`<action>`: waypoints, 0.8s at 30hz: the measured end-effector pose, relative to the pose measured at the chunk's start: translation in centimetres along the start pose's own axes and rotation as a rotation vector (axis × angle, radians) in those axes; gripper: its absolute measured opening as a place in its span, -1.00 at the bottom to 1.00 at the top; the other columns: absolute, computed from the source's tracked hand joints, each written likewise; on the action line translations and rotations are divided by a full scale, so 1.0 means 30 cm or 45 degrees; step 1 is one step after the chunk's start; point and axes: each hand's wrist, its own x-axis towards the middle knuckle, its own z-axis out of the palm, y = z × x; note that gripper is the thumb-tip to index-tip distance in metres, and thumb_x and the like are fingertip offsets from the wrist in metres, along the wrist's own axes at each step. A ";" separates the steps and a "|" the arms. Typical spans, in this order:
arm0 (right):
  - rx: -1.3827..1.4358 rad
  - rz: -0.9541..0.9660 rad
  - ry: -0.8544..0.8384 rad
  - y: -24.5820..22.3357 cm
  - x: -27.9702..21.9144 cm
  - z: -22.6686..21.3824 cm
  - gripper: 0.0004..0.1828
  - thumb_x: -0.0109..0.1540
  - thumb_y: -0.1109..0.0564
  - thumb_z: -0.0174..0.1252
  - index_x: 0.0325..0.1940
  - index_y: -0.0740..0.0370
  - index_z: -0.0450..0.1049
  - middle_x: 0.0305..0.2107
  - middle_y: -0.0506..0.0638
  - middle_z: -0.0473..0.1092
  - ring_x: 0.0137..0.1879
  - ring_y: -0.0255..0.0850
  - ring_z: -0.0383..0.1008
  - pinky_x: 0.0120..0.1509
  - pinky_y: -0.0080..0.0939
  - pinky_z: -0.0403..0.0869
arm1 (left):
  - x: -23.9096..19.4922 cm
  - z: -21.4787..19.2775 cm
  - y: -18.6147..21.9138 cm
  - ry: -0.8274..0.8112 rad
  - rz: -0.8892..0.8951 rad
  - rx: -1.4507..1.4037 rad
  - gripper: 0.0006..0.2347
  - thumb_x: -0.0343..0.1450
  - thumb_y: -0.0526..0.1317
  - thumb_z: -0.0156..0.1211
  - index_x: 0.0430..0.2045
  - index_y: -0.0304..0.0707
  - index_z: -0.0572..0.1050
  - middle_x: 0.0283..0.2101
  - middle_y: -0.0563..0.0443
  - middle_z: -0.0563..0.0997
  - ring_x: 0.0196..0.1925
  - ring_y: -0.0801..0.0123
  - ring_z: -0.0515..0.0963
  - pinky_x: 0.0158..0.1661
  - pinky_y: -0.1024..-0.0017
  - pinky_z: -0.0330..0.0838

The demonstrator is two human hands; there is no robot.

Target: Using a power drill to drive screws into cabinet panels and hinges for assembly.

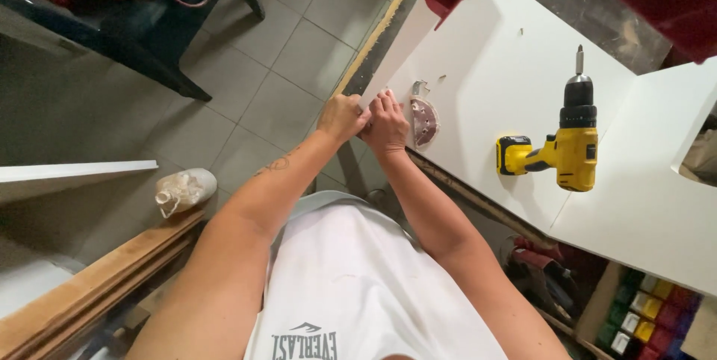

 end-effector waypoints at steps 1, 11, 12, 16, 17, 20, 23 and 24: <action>0.003 0.008 -0.001 -0.007 0.005 -0.020 -0.51 -0.02 -0.08 0.36 -0.02 -0.03 0.53 0.07 -0.13 0.49 0.34 -0.08 0.50 0.38 -0.08 0.45 | -0.003 -0.005 0.006 0.018 0.005 0.004 -0.73 0.46 -0.17 0.29 -0.65 -0.30 0.52 -0.72 -0.09 0.54 -0.65 0.31 0.57 -0.66 0.42 0.33; 0.089 -0.004 -0.001 0.224 -0.045 -0.296 -0.43 0.08 -0.11 0.48 0.14 -0.05 0.53 0.11 -0.09 0.38 0.26 0.02 0.40 0.16 0.00 0.45 | -0.149 -0.092 0.076 -0.071 -0.247 0.020 -0.64 0.50 -0.01 0.25 -0.54 -0.39 0.56 -0.63 -0.22 0.60 -0.61 0.14 0.64 -0.64 0.28 0.42; 0.092 0.094 -0.040 0.248 -0.052 -0.317 -0.57 0.16 -0.07 0.41 0.09 -0.08 0.54 0.07 -0.11 0.39 0.20 -0.02 0.44 0.13 -0.02 0.48 | -0.176 -0.075 0.076 -0.209 -0.308 0.062 -0.69 0.46 -0.04 0.25 -0.59 -0.30 0.55 -0.66 -0.13 0.58 -0.64 0.23 0.60 -0.66 0.33 0.41; -0.005 0.212 0.032 0.409 -0.125 -0.259 -0.68 0.13 -0.07 0.37 -0.03 -0.18 0.55 -0.07 -0.19 0.40 0.01 -0.11 0.51 0.02 -0.05 0.50 | -0.265 -0.158 0.277 -0.468 -0.335 -0.054 -0.82 0.40 -0.10 0.37 -0.45 -0.22 0.66 -0.53 -0.11 0.68 -0.43 0.02 0.72 -0.41 0.19 0.55; -0.005 0.206 0.034 0.412 -0.117 -0.287 -0.68 0.13 -0.07 0.37 -0.03 -0.18 0.55 -0.07 -0.19 0.40 0.01 -0.11 0.51 0.02 -0.05 0.50 | -0.290 -0.223 0.372 -0.462 -0.336 -0.056 -0.82 0.40 -0.10 0.37 -0.45 -0.22 0.66 -0.53 -0.11 0.68 -0.43 0.02 0.72 -0.41 0.19 0.55; -0.199 0.197 0.032 0.429 -0.073 -0.330 -0.71 0.13 -0.06 0.39 -0.09 -0.20 0.54 -0.09 -0.25 0.39 0.02 -0.22 0.47 0.01 -0.14 0.48 | -0.329 -0.506 0.682 -0.049 0.126 -0.466 -0.87 0.39 -0.11 0.29 -0.32 -0.10 0.61 -0.45 -0.04 0.74 -0.41 -0.07 0.73 -0.34 -0.01 0.63; 0.184 0.090 -0.007 0.422 0.021 -0.311 -0.70 0.16 0.03 0.43 -0.05 -0.06 0.57 -0.15 -0.15 0.42 -0.07 -0.08 0.49 -0.01 -0.10 0.49 | -0.493 -0.872 0.999 0.559 0.753 -0.776 -0.79 0.42 -0.31 0.27 -0.63 -0.11 0.40 -0.73 0.08 0.45 -0.77 0.30 0.45 -0.72 0.41 0.36; 0.296 0.169 -0.185 0.404 0.073 -0.321 -0.64 0.22 0.10 0.36 0.10 0.06 0.53 -0.07 -0.03 0.42 0.01 -0.01 0.49 0.03 -0.03 0.52 | -0.555 -0.949 1.071 0.694 0.711 -0.645 -0.75 0.36 -0.36 0.28 -0.71 -0.13 0.35 -0.69 0.10 0.29 -0.70 0.36 0.21 -0.64 0.40 0.10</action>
